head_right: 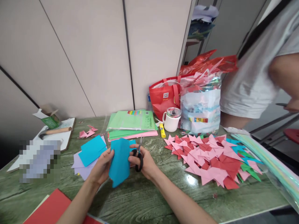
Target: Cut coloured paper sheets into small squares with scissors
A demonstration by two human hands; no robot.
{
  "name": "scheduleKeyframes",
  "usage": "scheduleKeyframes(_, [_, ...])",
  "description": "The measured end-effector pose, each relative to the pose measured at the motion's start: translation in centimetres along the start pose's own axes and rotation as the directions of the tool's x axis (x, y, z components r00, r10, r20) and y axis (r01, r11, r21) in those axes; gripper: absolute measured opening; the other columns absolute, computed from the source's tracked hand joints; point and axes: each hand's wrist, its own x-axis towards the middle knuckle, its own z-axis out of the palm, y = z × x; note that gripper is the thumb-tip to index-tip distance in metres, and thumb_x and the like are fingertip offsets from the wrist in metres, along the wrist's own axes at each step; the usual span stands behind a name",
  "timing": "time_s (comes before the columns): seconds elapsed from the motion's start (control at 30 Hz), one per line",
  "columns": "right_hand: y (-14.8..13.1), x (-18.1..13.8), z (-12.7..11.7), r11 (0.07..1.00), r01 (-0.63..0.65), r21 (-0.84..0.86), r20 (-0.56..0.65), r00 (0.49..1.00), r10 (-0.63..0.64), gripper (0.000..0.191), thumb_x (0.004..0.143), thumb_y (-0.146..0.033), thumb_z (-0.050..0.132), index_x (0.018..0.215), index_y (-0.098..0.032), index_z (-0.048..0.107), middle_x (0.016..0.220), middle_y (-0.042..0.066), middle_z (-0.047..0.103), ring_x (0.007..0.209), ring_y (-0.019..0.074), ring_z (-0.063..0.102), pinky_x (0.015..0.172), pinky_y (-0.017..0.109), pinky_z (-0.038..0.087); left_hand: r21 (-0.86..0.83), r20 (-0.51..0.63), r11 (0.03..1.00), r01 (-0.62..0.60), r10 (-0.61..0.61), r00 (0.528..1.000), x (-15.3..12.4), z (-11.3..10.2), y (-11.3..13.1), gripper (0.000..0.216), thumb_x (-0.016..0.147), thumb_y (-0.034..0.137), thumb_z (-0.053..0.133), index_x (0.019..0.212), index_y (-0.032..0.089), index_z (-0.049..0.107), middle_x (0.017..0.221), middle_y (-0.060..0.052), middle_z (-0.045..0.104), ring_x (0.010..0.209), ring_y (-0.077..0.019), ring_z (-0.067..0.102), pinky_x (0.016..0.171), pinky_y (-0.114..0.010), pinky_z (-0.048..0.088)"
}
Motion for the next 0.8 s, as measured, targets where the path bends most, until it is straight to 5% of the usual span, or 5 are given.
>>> scheduleKeyframes(0.13, [-1.2,1.0,-1.7,0.987,0.158,-0.039,-0.184,0.969,-0.163,0.041,0.051,-0.026,0.077,0.087,-0.020,0.060,0.062,-0.005,0.054,0.050,0.0081,0.048,0.046,0.019,0.036,0.084,-0.081,0.995,-0.061,0.068,0.994,0.4,-0.5,0.6,0.031,0.070,0.036,0.061,0.094,0.016,0.058,0.062,-0.002,0.064,0.035,-0.0116,0.050,0.031,-0.022,0.038])
scheduleKeyframes(0.3, [-3.3,2.2,-4.8,0.901,0.336,-0.275,-0.393,0.816,-0.424,0.038,0.051,-0.026,0.078,0.084,-0.019,0.061,0.062,-0.004,0.058,0.051,0.0087,0.048,0.046,0.020,0.033,0.200,-0.352,0.964,-0.173,0.236,0.906,1.2,-1.7,1.3,0.031,0.058,0.038,0.071,0.073,0.016,0.054,0.047,0.004,0.055,0.035,-0.0106,0.048,0.029,-0.019,0.036])
scheduleKeyframes(0.57, [-3.3,2.4,-5.4,0.904,0.314,-0.292,-0.412,0.811,-0.415,0.036,0.050,-0.027,0.078,0.081,-0.018,0.062,0.061,-0.003,0.060,0.052,0.0098,0.049,0.048,0.022,0.034,0.167,-0.415,0.957,-0.237,0.287,0.864,1.4,-2.4,2.1,0.037,0.054,0.045,0.071,0.070,0.014,0.060,0.057,0.000,0.063,0.049,-0.0125,0.055,0.044,-0.022,0.044])
scheduleKeyframes(0.67, [-2.9,2.4,-4.9,0.921,0.332,-0.202,-0.471,0.792,-0.389,0.035,0.049,-0.026,0.078,0.079,-0.018,0.063,0.063,-0.003,0.059,0.055,0.0099,0.050,0.053,0.023,0.036,0.055,-0.291,0.960,-0.273,0.277,0.916,1.1,-2.4,2.3,0.059,0.056,0.067,0.054,0.084,0.017,0.064,0.078,-0.008,0.068,0.065,-0.0187,0.061,0.055,-0.029,0.049])
scheduleKeyframes(0.8, [-2.7,2.3,-4.4,0.922,0.355,-0.155,-0.506,0.773,-0.383,0.034,0.049,-0.026,0.079,0.078,-0.018,0.062,0.063,-0.004,0.058,0.055,0.0095,0.049,0.053,0.023,0.035,0.021,0.017,0.962,-0.270,0.270,0.963,0.6,-1.8,1.3,0.060,0.044,0.072,0.055,0.067,0.018,0.063,0.080,-0.011,0.066,0.086,-0.0265,0.059,0.070,-0.038,0.049])
